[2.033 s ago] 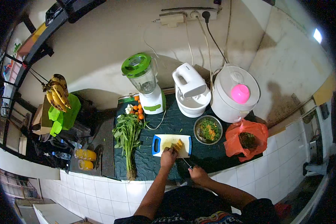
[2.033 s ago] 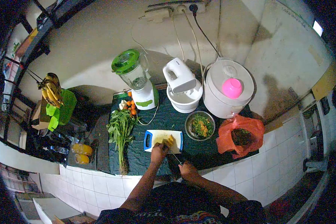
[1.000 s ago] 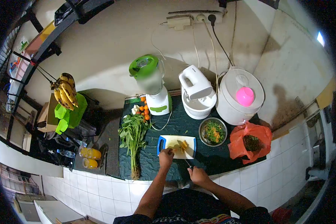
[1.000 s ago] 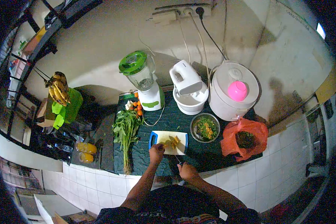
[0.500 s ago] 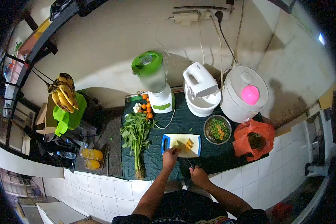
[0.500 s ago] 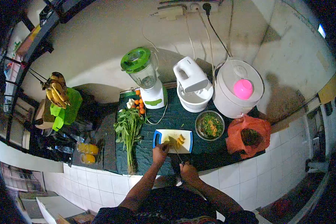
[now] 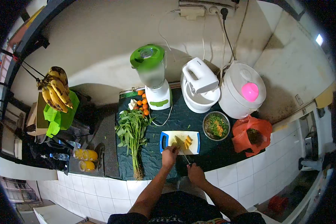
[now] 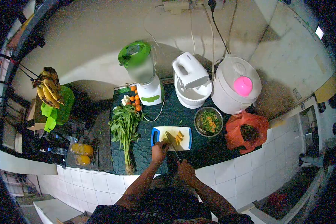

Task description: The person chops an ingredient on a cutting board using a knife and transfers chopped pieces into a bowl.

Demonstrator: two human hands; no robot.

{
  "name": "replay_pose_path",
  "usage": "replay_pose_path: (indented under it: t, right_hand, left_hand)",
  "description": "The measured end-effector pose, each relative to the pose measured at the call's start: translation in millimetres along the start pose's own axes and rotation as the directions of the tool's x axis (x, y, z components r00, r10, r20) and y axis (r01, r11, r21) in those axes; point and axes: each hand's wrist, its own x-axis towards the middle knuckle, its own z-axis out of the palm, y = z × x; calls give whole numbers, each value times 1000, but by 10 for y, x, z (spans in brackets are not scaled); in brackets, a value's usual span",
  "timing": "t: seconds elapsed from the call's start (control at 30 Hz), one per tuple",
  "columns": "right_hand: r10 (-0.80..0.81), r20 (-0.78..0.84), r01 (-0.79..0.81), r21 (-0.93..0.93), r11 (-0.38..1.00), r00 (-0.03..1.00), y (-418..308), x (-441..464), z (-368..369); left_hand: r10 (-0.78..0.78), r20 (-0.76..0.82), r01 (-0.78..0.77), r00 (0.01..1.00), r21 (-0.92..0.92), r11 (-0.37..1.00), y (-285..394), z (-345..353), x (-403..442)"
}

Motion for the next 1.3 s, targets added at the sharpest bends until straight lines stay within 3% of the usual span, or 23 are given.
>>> replay_pose_path:
  t: [0.17,0.27,0.33,0.47,0.63,1.03,1.17,1.23,1.3]
  right_hand:
    - [-3,-82,-1,-44,999,997,-26,121,113]
    - [-126,-246,91,-148,985,961,11,312,249]
    - [-230,-365,251,8,968,902,-15,418,252]
    - [-265,-363,263,-55,963,893,-120,386,158]
    - [-162,-229,169,9,986,960,-269,218,64]
    - [-56,-241,39,-78,996,969,-337,264,200]
    - [-124,-295,118,-38,992,947,-280,465,281]
    - [-495,-492,421,-262,868,716,-146,608,366]
    - [-536,-526,422,-330,844,660,-86,714,411]
  left_hand:
    - [-66,50,66,997,-2,998,-93,5,0]
    - [-51,47,52,998,-4,999,-23,-72,-20]
    - [-39,49,39,998,4,999,-68,-55,-35]
    - [-50,87,49,995,11,999,-55,-120,-27]
    - [-31,91,27,995,40,999,-224,-15,-15]
    - [6,97,-4,995,-27,1000,-218,-54,12]
    - [-2,104,13,995,-107,994,-211,-76,5]
    - [12,84,-5,996,-83,997,-264,-31,-2]
    - [28,64,-24,998,-61,998,-265,-25,10]
